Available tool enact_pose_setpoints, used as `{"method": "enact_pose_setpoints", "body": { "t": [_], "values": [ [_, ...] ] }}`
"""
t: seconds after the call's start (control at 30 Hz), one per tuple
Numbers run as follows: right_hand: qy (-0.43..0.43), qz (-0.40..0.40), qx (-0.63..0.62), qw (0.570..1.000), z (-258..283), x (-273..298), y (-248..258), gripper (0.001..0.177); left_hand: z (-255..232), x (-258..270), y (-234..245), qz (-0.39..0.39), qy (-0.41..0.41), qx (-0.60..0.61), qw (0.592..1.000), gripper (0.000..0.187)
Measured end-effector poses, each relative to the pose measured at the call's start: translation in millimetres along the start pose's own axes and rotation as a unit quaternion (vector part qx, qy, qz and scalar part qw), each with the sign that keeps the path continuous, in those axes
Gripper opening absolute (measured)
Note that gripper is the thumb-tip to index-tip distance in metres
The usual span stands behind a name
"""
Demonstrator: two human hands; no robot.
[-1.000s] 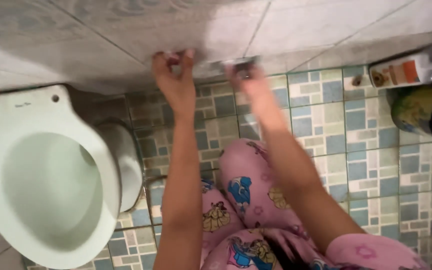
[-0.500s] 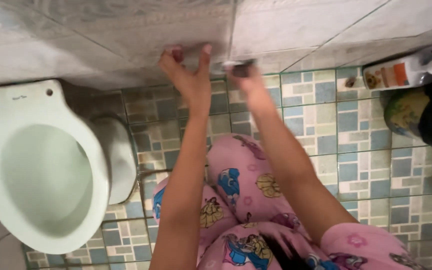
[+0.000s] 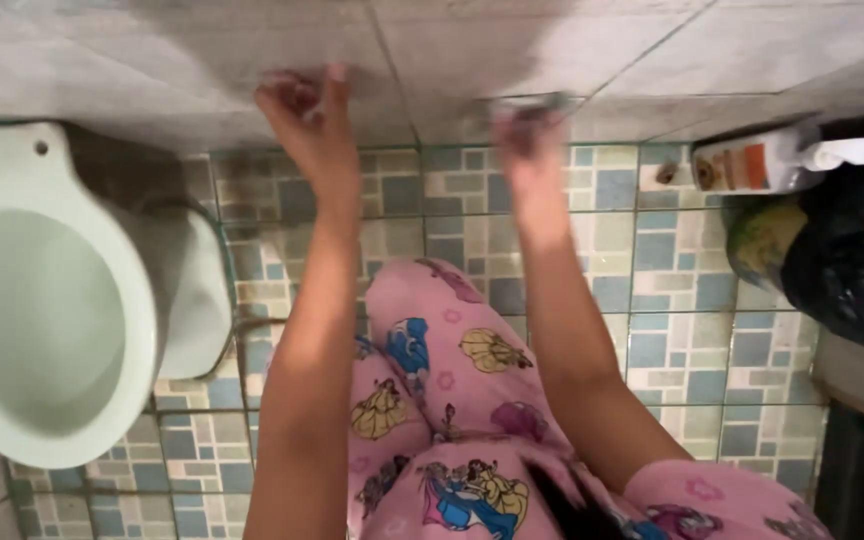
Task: The person kneeling on the floor cleans the bathroom wall tiles by scrubbing them with a sponge and wiping them with their hands. They move across different sections of the wall, scrubbing the tiles and grout lines.
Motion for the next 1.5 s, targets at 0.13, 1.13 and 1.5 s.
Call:
{"method": "enact_pose_setpoints", "body": {
  "t": [0.13, 1.13, 1.5],
  "values": [
    [0.208, -0.012, 0.051, 0.977, 55.5, -22.9, -11.5, 0.039, -2.9, 3.6, -18.0, -0.002, 0.040, 0.011, 0.999, 0.036],
    [0.115, 0.062, 0.117, 0.985, -93.3, -9.9, 4.3, 0.017, -8.7, 6.0, -31.1, 0.021, 0.057, 0.075, 0.995, 0.043],
    [0.231, 0.107, 0.125, 0.959, -0.3, -7.5, -3.1, 0.021, -11.8, 12.9, -30.1, 0.011, 0.059, -0.007, 0.998, 0.047]
  ]
}}
Point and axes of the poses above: each hand's wrist, its own x-axis away from the middle knuckle, its own y-axis out of the back of the hand, z = x × y, the point moved 10 cm from there along -x, towards the middle knuckle, and after that the axes turned 13 degrees about y, right-handed, at the moved point
